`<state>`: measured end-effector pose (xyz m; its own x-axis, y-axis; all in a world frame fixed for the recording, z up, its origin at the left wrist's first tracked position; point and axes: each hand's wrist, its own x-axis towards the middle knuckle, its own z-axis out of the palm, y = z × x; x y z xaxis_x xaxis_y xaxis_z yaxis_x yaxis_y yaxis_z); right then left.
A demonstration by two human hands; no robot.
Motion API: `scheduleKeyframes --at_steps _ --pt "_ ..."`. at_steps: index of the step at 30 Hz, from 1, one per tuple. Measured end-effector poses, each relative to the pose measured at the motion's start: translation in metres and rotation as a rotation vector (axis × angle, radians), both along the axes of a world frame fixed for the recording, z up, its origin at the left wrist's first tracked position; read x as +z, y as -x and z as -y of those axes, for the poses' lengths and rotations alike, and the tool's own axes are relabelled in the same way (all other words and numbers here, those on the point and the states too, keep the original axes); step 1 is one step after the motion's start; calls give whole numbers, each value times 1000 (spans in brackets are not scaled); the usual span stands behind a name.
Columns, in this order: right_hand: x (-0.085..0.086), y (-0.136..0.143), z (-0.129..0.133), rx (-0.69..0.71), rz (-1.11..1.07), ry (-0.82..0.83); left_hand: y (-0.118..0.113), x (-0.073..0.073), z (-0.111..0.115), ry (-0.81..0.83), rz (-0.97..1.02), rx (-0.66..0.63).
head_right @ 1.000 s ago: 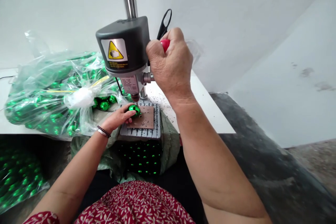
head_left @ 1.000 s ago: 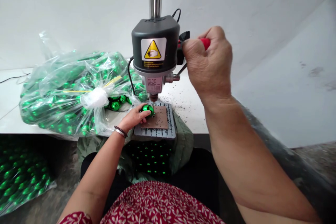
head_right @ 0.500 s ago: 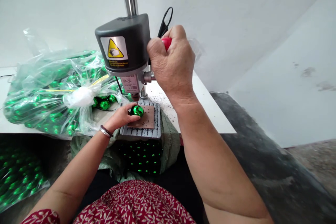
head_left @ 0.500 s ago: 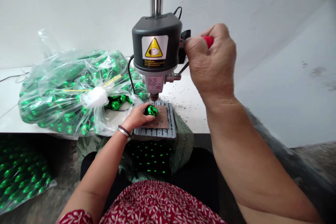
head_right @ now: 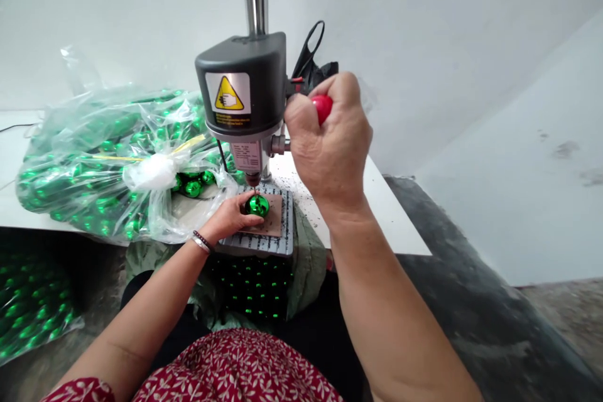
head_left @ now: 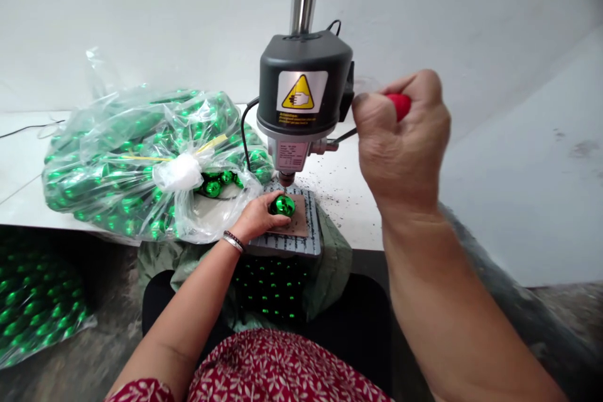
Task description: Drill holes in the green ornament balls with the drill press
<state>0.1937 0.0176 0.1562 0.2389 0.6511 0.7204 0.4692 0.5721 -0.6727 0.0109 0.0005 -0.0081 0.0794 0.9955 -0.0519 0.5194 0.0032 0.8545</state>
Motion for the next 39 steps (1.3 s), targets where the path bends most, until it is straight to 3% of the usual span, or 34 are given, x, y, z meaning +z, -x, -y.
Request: scheduleKeyframes --at_steps 8,19,33,36,39 --pt "-29 -3 24 -71 47 -58 -2 -6 -1 -10 0 5" --pt "-59 0 28 -189 60 -218 0 -12 -1 -51 -14 -11" --pt "-99 0 35 -123 86 -316 1 -15 -1 -76 7 -8" --pt "-95 -1 34 -113 78 -312 1 -14 -1 -73 13 -1" --pt "-62 -1 23 -153 25 -244 -1 -15 -2 -49 2 18"
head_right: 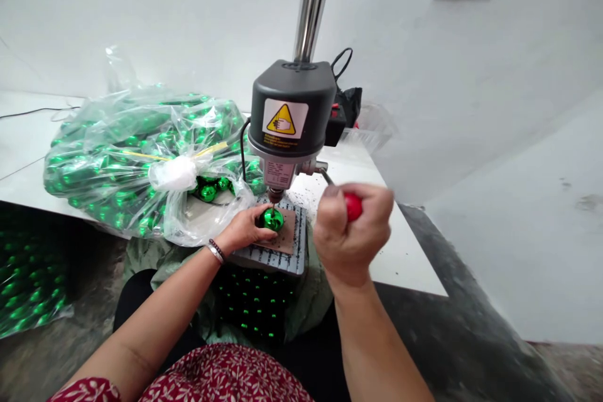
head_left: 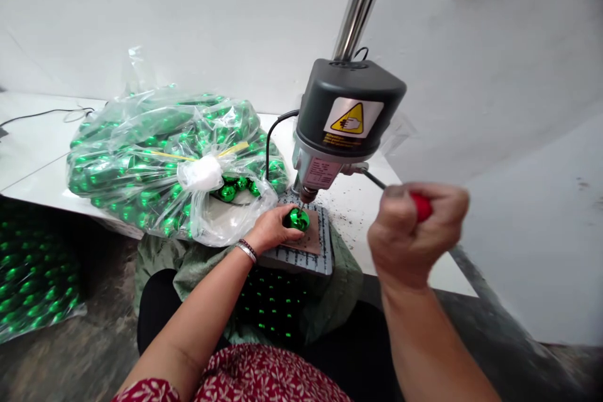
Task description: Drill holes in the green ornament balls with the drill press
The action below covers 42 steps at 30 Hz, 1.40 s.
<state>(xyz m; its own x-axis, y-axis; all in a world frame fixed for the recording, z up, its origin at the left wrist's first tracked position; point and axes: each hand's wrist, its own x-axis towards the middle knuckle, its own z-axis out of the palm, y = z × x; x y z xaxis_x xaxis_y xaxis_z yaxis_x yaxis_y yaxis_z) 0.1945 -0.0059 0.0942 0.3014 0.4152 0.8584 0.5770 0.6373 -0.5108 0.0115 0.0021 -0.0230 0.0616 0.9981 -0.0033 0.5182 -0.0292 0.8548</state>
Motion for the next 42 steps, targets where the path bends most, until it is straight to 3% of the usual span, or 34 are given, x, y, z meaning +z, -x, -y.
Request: scheduleKeyframes --at_steps 3,5,7,9,11,13,16,18,20,23,29,33,37,39,42 --pt "48 1 -17 79 -55 296 -1 0 4 -19 13 -17" --pt "72 3 -26 60 -74 451 2 1 13 -75 29 -62" --pt "83 4 -30 33 -85 504 9 6 26 -139 20 -165" --pt "84 5 -30 22 -99 512 21 14 42 -169 -28 -301" --pt "81 7 -28 18 -114 508 34 25 53 -156 -85 -349" --pt "77 7 -28 19 -125 488 50 36 55 -134 -151 -218" --pt "74 7 -30 27 -132 455 74 48 39 -104 -371 190" --pt "72 6 -33 28 -132 443 87 49 21 -12 -595 391" --pt "70 4 -35 33 -127 439 96 46 5 135 -758 436" --pt "69 4 -35 52 -116 423 100 34 -8 211 -826 373" --pt "74 8 -30 55 -138 414 99 16 -6 43 -612 349" --pt "77 9 -27 76 -157 437 93 27 12 -92 -241 351" --pt "78 10 -25 69 -144 450 76 44 36 -56 183 202" --pt "78 10 -25 83 -139 429 66 47 42 -18 216 124" --pt "77 10 -25 110 -124 394 50 43 43 -4 105 62"
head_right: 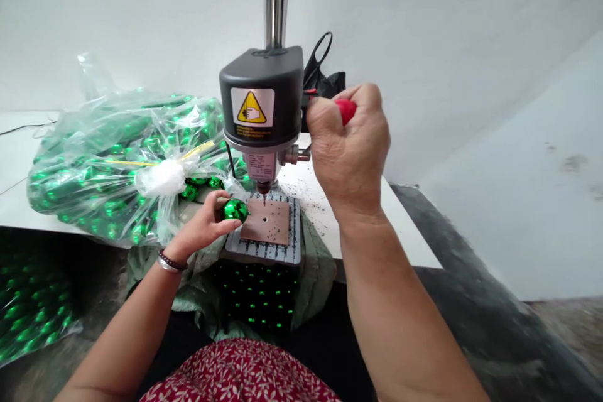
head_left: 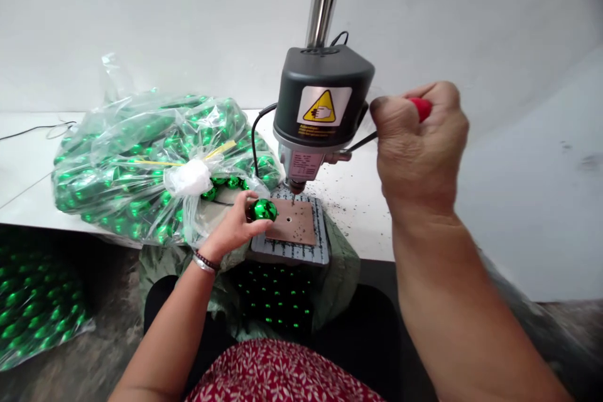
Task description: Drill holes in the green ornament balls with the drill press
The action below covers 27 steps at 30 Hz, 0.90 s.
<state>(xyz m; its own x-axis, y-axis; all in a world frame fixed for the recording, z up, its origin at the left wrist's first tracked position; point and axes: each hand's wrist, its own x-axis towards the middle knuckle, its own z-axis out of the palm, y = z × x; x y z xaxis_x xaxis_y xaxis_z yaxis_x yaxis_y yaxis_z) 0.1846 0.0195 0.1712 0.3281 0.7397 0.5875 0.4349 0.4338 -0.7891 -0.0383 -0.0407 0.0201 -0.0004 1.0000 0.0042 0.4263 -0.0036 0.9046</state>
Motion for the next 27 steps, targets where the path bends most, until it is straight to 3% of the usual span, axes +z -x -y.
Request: scheduleKeyframes --at_steps 8,14,22,27 --pt "-7 -5 -5 48 41 -72 -26 -23 -21 -34 -187 -97" --pt "2 -2 -1 35 -7 11 -36 -18 -29 3 -250 -87" --pt "1 -2 -1 34 4 1 -49 -15 -43 -60 -448 -135" --pt "0 -3 -2 35 50 -8 -49 -22 -48 -38 -343 -144"
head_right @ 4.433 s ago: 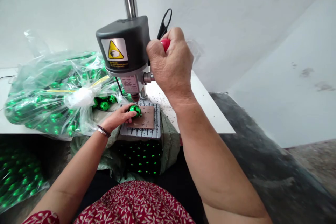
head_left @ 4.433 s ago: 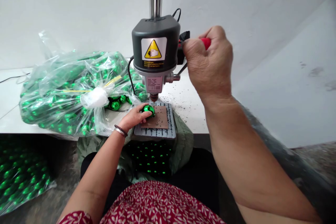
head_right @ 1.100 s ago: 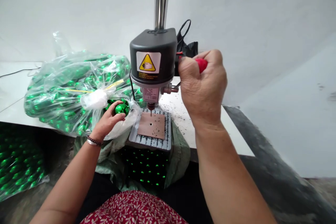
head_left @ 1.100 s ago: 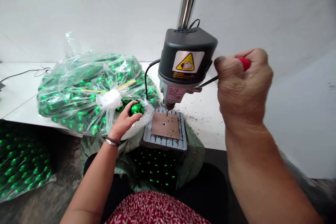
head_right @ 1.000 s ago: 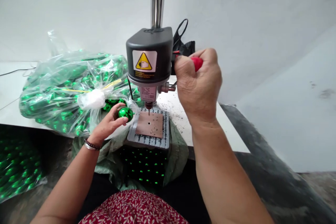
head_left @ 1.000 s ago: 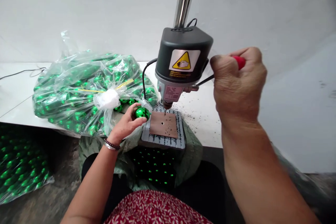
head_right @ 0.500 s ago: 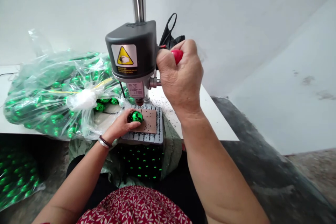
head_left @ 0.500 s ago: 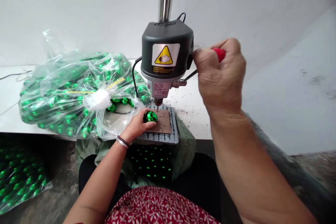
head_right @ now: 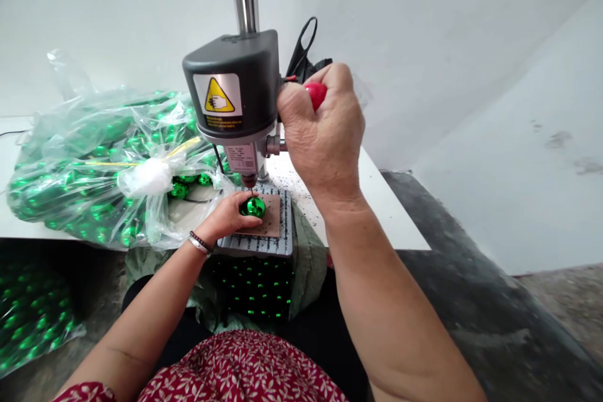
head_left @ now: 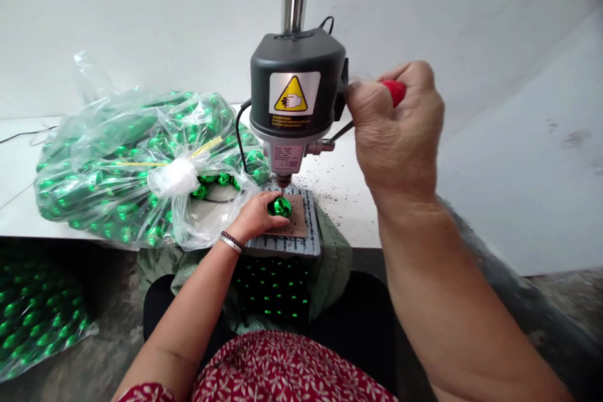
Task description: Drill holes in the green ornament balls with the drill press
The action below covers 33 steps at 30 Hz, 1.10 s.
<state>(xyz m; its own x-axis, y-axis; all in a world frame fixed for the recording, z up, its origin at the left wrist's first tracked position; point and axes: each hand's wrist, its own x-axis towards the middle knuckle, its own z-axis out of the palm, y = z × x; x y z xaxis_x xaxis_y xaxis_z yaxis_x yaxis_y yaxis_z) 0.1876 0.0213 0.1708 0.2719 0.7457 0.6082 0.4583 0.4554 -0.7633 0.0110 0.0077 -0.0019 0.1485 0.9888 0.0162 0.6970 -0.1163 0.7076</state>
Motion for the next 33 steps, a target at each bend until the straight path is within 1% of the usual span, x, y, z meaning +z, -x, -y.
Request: scheduleKeyframes --at_steps 3,6,9,12,16,21,27,30,33 --pt "-2 -1 -1 10 -2 -14 3 -3 1 31 104 13" --pt "-5 -3 -3 15 25 -37 8 0 0 79 153 19" --pt "-6 -4 -4 22 26 -42 13 5 -4 112 132 -34" --pt "-5 -3 -4 31 7 -45 13 6 -8 109 88 -72" --pt "-5 -3 -2 34 9 -36 8 1 -8 97 108 -44" --pt "-13 -5 7 15 32 -84 5 -6 -4 99 203 21" --pt "-21 -4 21 -34 -39 -42 3 -3 -1 95 129 26" --pt "-26 -4 23 -49 -32 -85 2 -1 -2 93 112 10" --pt "-32 -5 21 -52 -8 -140 2 -2 -4 83 111 2"
